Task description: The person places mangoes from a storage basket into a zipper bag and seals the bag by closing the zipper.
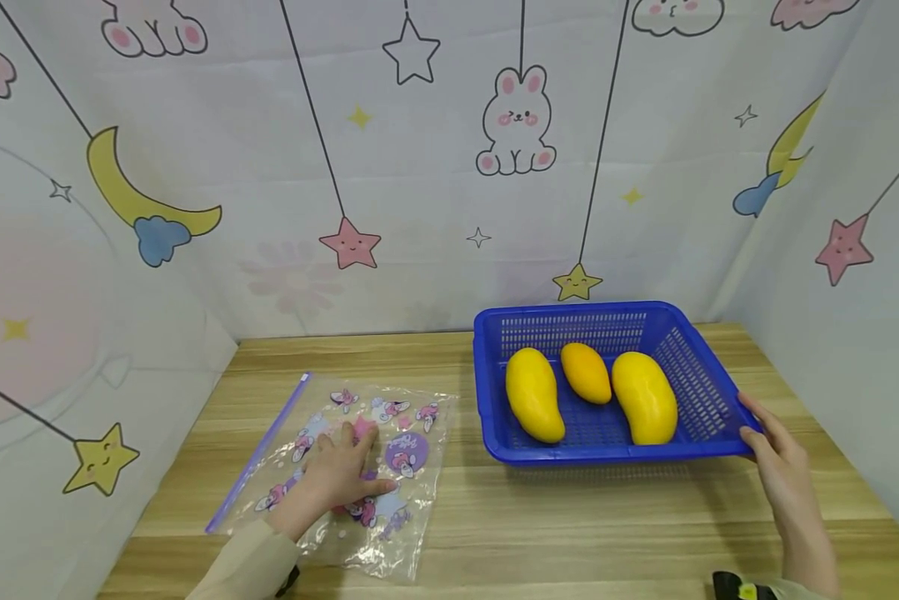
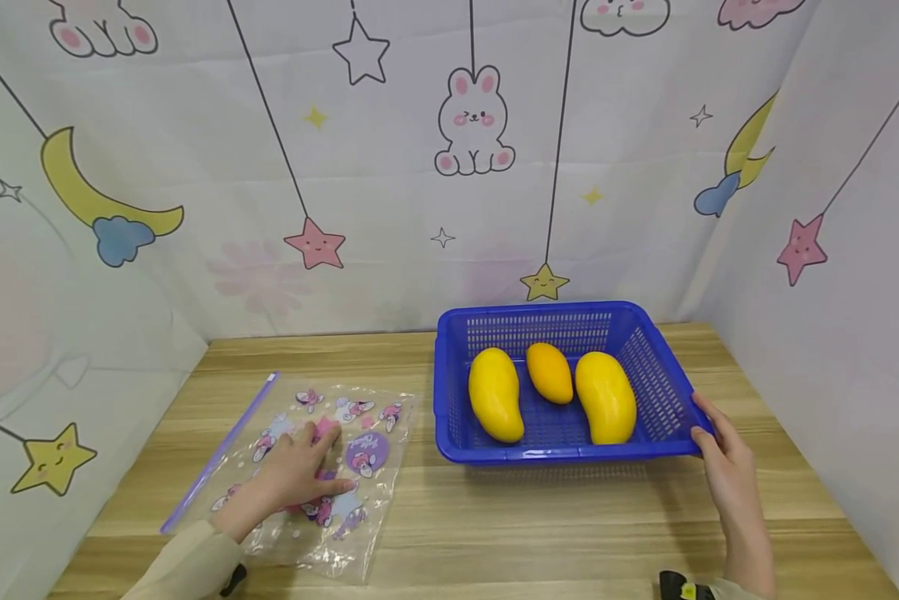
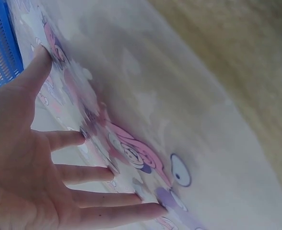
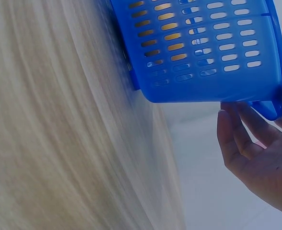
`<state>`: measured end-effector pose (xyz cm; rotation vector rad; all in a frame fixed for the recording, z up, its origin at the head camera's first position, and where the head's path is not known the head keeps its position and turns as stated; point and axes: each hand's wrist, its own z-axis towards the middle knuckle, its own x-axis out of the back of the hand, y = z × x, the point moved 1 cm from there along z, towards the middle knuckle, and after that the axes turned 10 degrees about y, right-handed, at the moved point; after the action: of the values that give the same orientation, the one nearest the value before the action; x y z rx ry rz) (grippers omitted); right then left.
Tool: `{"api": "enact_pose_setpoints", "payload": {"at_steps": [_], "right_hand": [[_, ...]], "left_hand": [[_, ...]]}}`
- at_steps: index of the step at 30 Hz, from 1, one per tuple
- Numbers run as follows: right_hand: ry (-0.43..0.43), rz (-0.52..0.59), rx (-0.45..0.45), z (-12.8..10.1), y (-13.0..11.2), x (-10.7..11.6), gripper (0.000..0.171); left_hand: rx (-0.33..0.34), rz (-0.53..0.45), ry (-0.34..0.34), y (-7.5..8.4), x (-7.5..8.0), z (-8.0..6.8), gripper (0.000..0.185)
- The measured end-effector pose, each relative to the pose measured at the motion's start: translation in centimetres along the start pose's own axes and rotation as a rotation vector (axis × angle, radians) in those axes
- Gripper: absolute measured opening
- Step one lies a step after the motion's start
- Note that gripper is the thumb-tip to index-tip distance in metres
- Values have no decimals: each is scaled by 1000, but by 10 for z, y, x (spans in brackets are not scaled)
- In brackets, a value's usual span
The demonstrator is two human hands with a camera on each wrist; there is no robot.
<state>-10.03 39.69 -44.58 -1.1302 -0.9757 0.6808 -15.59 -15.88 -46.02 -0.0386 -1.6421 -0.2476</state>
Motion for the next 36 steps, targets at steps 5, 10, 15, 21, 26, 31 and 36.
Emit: {"api": "enact_pose_setpoints", "payload": {"at_steps": [5,10,15,21,26,31,36], "right_hand": [[-2,-2,-3,0,0,0,50],[0,-22,14,0,-1,-1,49],[0,-36,16,0,-1,-1,49],[7,-22,18,-1,0,-1,49],[7,-2,12,0,0,-1,50],[-4,-10,21,0,1,0,49],[-7,-40,32,0,1,1,49]], "left_hand": [[-1,7,-3,-1,1,-1,102],[-9,6,-4,-1,3,-3,101],[-25,-5,2,-2,4,-3,100],[-56,-9,10,-4,3,-1,100],[-76,-8,15,-5,4,-1,100],[-112,-11,40,-6,4,-1,100],[-132,-20,56,-8,4,-1,101]]}}
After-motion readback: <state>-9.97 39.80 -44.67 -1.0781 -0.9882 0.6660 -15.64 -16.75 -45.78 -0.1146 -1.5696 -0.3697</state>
